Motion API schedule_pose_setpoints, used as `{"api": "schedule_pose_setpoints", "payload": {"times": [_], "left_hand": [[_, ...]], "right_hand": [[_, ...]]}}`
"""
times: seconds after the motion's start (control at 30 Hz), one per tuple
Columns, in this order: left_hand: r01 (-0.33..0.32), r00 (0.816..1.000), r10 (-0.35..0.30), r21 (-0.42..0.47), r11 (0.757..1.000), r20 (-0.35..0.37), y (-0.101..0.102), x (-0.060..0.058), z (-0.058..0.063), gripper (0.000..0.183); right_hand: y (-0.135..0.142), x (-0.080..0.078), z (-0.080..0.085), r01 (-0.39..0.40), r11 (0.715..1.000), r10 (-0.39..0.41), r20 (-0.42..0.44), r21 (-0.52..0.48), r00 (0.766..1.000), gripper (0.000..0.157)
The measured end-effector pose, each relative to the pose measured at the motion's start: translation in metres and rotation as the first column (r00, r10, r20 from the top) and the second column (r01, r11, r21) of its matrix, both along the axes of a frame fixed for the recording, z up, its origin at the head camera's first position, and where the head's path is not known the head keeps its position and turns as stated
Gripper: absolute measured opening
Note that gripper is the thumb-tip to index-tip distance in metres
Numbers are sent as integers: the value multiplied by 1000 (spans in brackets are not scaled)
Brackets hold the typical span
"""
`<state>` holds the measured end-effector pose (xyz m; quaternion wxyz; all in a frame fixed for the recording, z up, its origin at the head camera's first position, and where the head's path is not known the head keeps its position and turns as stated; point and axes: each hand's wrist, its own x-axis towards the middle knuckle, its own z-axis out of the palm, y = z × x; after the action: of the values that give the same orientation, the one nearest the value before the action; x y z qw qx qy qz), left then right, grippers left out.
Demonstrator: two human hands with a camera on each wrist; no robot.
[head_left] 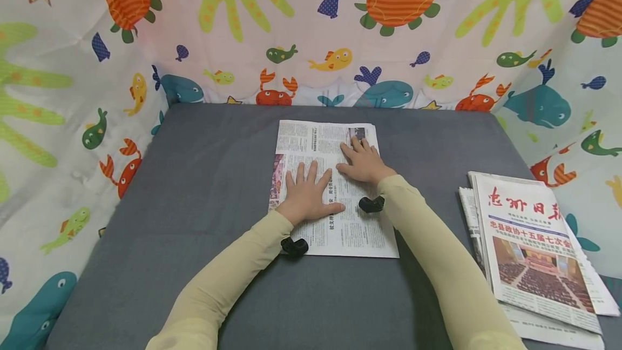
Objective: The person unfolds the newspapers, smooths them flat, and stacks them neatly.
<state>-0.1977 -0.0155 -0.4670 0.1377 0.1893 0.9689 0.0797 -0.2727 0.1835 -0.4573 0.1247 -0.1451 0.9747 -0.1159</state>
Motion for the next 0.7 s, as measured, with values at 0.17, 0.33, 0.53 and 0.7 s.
{"api": "schedule_pose_setpoints", "payload": {"times": [0.17, 0.33, 0.53, 0.7], "left_hand": [[0, 1000, 0, -3, 1000, 0, -1, -1, 1, 105], [-2, 1000, 2, -2, 1000, -6, -1, -1, 1, 105], [-1, 1000, 1, -2, 1000, -5, 1, -1, -1, 105], [-10, 1000, 10, 9, 1000, -3, 0, -1, 2, 105]], "right_hand": [[-1, -3, -1, 1, 1000, -1, -1, -2, 1000, 78], [-1, -1, -1, 1, 1000, -1, -6, -9, 1000, 77], [11, 14, -1, -11, 1000, 11, -6, 11, 1000, 73], [33, 44, 1, 0, 1000, 0, -15, -2, 1000, 70]]}}
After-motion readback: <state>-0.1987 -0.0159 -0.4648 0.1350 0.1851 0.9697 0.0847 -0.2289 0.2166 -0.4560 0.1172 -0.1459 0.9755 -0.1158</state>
